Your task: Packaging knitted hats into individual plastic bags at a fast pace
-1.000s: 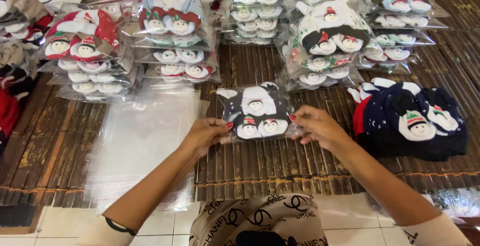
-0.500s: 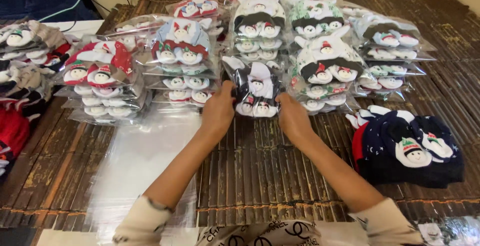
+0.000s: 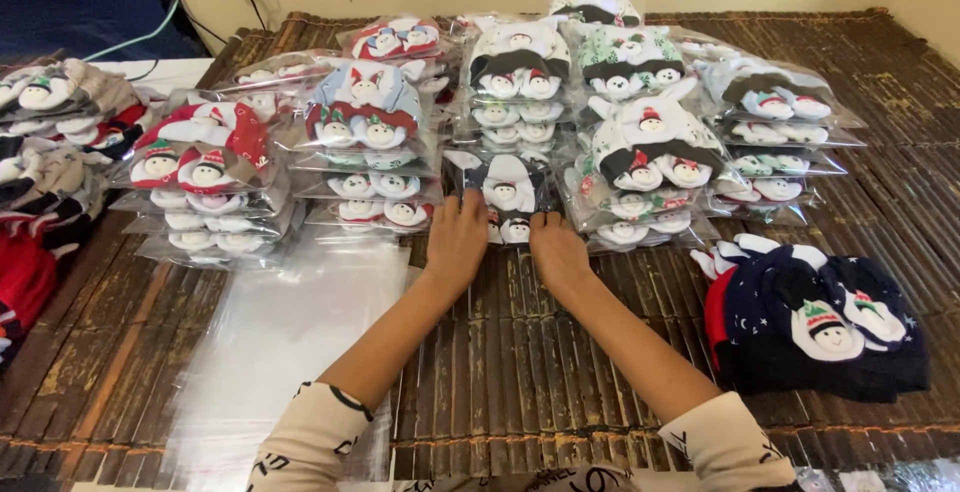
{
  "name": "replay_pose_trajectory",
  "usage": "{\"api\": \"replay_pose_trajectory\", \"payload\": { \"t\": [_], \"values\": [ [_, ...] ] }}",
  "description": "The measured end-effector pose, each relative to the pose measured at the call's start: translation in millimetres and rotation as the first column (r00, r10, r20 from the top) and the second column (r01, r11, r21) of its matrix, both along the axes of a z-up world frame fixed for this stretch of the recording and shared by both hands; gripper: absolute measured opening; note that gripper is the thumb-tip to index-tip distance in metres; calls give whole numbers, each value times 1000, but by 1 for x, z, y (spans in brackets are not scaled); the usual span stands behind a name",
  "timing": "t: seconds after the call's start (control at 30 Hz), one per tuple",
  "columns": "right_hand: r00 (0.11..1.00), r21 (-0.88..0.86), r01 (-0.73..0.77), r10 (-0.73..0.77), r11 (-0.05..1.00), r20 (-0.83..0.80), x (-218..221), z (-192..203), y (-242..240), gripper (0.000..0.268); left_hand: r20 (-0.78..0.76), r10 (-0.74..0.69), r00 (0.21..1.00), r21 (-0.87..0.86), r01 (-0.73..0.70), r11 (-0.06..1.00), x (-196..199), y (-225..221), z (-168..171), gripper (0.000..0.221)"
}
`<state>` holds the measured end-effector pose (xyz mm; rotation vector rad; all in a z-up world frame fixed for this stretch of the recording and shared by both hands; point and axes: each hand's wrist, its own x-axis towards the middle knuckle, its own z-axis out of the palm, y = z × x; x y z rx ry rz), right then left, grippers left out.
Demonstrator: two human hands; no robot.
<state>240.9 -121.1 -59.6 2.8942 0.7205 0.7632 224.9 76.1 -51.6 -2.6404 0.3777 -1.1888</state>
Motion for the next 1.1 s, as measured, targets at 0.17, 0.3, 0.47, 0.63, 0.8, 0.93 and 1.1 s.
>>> {"api": "replay_pose_trajectory", "payload": {
  "t": [0.17,0.3,0.47,0.63,0.8,0.93,1.1],
  "values": [
    [968,66,-50,65,997,-243,-57,64,0,31,-47,-214,976,-40,212,976,-36,-15,23,52],
    [926,154,-212,249,965,-283,-96,77,-24,31,2,-178,984,19,178,984,-23,-11,-14,28],
    [886,423,-288,407,859,-223,-168,139,-86,26,-22,-249,968,43,249,967,-29,-10,-4,27],
    [967,495,-213,253,842,-15,-196,197,-209,29,77,-219,973,50,215,975,-37,-16,15,28],
    [716,-8,408,-326,913,-618,-185,176,-296,112,-208,-337,918,-244,285,927,-71,-34,50,62],
    [621,-95,493,-427,865,-657,-168,179,-289,92,-242,-446,861,-343,354,870,-113,-56,92,55],
    [767,408,252,76,878,-638,-138,182,-337,74,-262,-634,728,-551,427,717,-151,-55,118,44]
  ]
}}
